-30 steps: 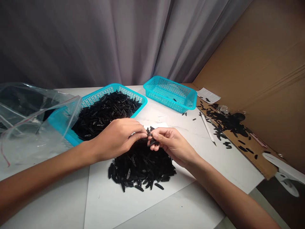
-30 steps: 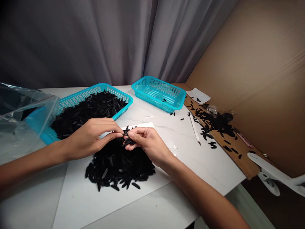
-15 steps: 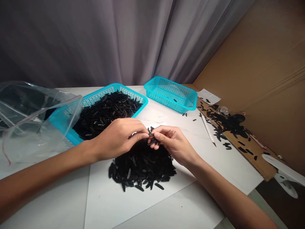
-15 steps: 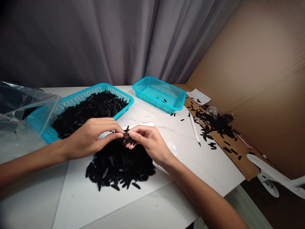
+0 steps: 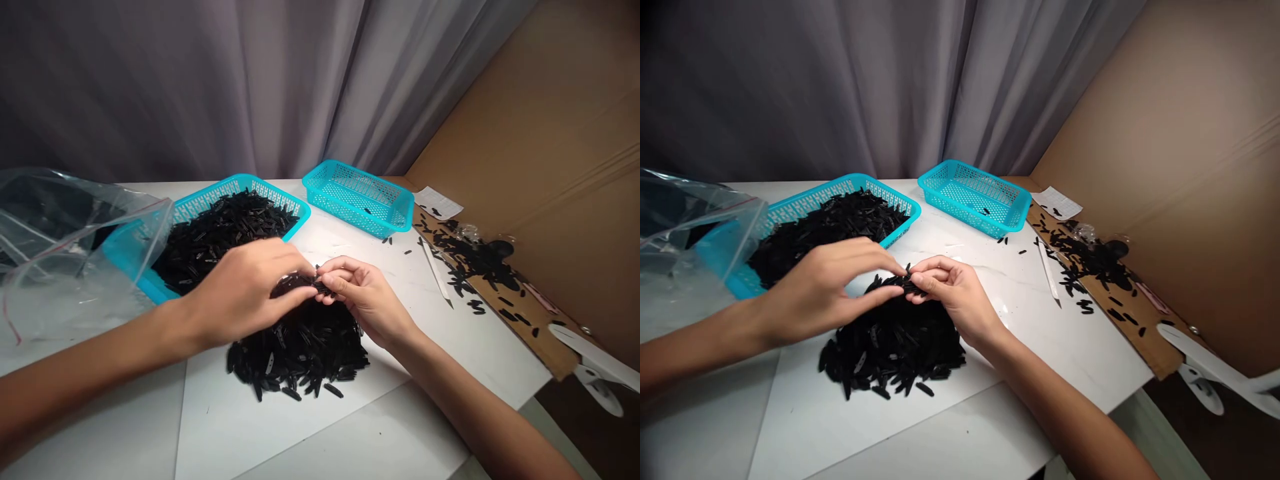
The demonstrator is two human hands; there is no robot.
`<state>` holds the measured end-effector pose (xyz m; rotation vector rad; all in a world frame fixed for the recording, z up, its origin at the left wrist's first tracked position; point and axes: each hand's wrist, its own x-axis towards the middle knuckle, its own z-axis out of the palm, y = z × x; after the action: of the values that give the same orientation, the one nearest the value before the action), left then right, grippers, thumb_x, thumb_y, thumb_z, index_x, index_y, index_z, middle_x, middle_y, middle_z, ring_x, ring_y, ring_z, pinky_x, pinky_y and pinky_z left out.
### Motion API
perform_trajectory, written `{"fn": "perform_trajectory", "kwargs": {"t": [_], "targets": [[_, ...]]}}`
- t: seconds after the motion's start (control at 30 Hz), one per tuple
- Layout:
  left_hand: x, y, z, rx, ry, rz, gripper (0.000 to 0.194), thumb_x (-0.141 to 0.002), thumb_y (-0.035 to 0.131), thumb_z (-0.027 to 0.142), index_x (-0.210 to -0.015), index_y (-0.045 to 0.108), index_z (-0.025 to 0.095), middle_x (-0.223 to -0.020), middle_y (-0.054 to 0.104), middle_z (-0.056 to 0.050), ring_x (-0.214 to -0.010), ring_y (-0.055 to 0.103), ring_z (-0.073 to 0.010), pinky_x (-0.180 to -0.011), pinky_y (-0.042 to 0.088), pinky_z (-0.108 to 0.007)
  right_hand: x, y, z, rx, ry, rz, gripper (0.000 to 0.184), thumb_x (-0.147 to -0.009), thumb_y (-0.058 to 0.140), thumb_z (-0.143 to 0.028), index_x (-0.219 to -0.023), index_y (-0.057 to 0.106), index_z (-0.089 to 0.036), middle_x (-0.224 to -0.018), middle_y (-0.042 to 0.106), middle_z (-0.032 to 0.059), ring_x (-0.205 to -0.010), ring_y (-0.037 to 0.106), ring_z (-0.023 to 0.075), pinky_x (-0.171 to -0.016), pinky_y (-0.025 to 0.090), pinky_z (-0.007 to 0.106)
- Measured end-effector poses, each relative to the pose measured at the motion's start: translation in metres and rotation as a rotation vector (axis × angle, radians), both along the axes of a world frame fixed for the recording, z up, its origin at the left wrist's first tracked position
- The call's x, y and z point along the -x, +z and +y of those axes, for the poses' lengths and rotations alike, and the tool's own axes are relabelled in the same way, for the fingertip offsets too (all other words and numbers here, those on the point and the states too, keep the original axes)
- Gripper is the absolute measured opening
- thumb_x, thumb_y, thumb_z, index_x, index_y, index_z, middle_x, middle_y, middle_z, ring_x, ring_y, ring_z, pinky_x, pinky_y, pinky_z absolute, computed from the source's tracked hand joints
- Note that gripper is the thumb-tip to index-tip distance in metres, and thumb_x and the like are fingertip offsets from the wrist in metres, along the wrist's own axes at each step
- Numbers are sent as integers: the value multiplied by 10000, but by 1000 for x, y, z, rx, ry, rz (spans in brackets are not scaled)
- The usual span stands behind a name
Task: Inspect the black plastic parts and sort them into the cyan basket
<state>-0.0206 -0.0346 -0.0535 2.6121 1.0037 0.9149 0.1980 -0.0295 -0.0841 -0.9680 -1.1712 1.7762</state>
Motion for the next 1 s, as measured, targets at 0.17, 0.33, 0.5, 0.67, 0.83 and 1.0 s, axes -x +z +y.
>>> {"fn": "perform_trajectory", "kwargs": {"t": [0.17,0.33,0.5,0.67,0.83,1.0], "targets": [[-7,-12,-4,-22,-27,-96,70,-941,648,171,-939,718,162,-894,768,-28,-807,673,-164,-757,506,-301,0,1,-1,-23,0,1,219,-747,881,-321,-855,753,-179,-736,741,3,-657,682,116,-681,538,240],[-4,-10,2,-2,30,-136,64,-895,691,149,-917,747,171,-863,774,-1,-784,677,-136,-735,500,-263,-1,2,-1,-77,16,-33,174,-772,855,-259,-915,786,-186,-787,750,16,-729,685,127,-747,539,266],[-5,-7,0,148,43,-198,75,-868,713,145,-901,763,189,-860,778,30,-777,688,-102,-704,497,-213,-1,4,-2,-124,-21,-73,146,-780,843,-240,-901,784,-183,-778,751,18,-724,684,136,-749,539,285],[-4,-5,1,244,86,-219,95,-858,716,154,-906,776,209,-866,779,44,-788,692,-96,-712,494,-203,-1,6,-4,-181,-38,-102,103,-786,835,-228,-858,786,-174,-755,750,20,-712,684,139,-725,539,278],[-5,-5,2,269,88,-207,61,-859,733,195,-899,778,207,-870,781,44,-792,690,-97,-714,491,-204,-1,7,-4,-162,-32,-67,82,-780,838,-199,-837,790,-166,-746,752,16,-702,680,123,-711,530,247],[-5,-5,2,258,66,-203,62,-891,723,209,-866,780,214,-834,773,54,-772,670,-81,-738,471,-194,-2,6,-1,-29,40,20,84,-770,848,-190,-823,789,-163,-746,754,10,-697,674,95,-713,522,204]]}}
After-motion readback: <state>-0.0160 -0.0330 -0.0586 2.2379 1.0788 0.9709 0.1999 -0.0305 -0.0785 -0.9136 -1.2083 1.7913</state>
